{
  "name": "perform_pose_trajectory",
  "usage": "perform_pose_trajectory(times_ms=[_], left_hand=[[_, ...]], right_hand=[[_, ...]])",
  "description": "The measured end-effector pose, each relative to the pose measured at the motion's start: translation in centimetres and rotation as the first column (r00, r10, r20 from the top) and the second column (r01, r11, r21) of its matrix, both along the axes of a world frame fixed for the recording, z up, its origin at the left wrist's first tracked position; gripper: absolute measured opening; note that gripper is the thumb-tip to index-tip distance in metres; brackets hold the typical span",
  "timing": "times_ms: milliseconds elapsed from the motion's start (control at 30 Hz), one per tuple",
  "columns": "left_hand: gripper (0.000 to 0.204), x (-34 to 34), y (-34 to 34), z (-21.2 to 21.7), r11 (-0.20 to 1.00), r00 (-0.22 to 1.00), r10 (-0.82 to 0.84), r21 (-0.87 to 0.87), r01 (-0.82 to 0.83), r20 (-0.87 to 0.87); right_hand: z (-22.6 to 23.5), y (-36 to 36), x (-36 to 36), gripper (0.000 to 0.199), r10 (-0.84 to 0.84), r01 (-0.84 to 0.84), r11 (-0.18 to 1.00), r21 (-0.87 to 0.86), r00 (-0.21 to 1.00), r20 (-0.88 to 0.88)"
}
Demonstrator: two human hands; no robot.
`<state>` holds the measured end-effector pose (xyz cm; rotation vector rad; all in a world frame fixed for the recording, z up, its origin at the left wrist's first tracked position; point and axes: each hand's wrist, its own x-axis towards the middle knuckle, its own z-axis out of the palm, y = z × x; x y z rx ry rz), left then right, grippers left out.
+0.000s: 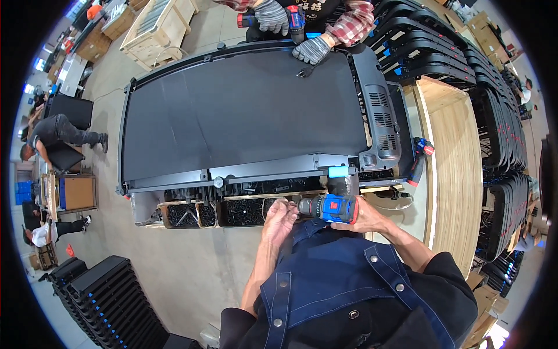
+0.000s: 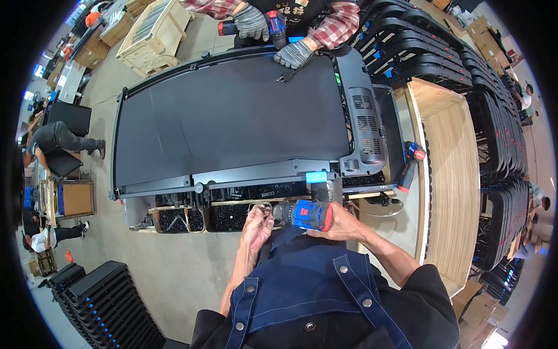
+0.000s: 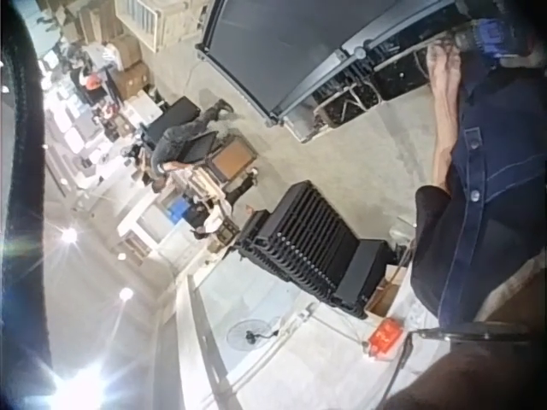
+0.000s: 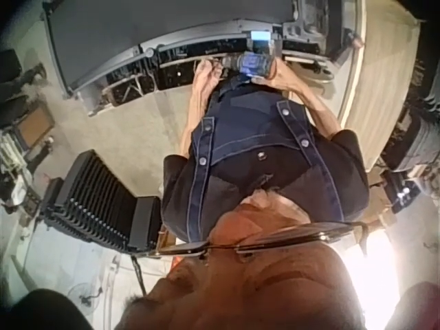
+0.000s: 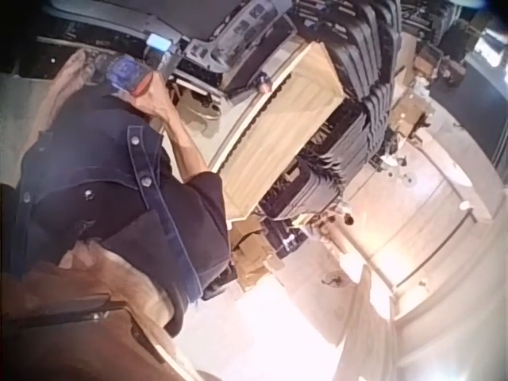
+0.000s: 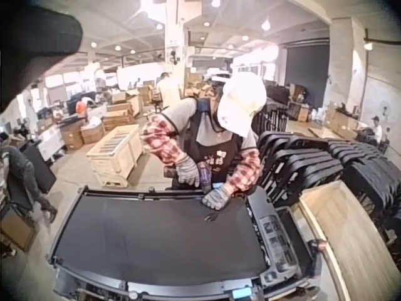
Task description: Assembling the frame and electronic components of treadmills on a factory assembly line.
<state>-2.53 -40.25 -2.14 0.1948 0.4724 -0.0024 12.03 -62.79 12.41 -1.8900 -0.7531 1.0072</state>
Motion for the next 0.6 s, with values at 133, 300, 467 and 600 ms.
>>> perform_pose_trajectory(times_ms=[133, 300, 467, 600], left_hand=[[0.018, 0.5, 0.2, 0.7, 1.0, 0.999, -0.011, 0.014, 0.011, 0.038], [0.02, 1.2, 0.6, 2.0, 0.961, 0.999, -0.018, 0.278, 0.007, 0.036], [0.024, 3.0, -0.9, 3.6, 0.924, 0.999, 0.045, 0.379, -0.047, 0.014], [0.024, 5.6, -1.6, 5.9, 0.969, 1.0, 0.012, 0.249, -0.005, -0.026]], right_hand=[[0.2, -0.3, 0.3, 0.046, -0.035, 0.036, 0.999, 0.004, 0.998, -0.056], [0.7, -0.8, 0.8, 0.051, -0.016, 0.013, 0.999, -0.05, 0.998, -0.064], [0.2, -1.3, -0.2, 0.049, -0.248, 0.275, 0.961, 0.036, 0.91, -0.332], [0.1, -1.9, 0.0, 0.045, -0.256, 0.254, 0.966, -0.037, 0.944, -0.206]])
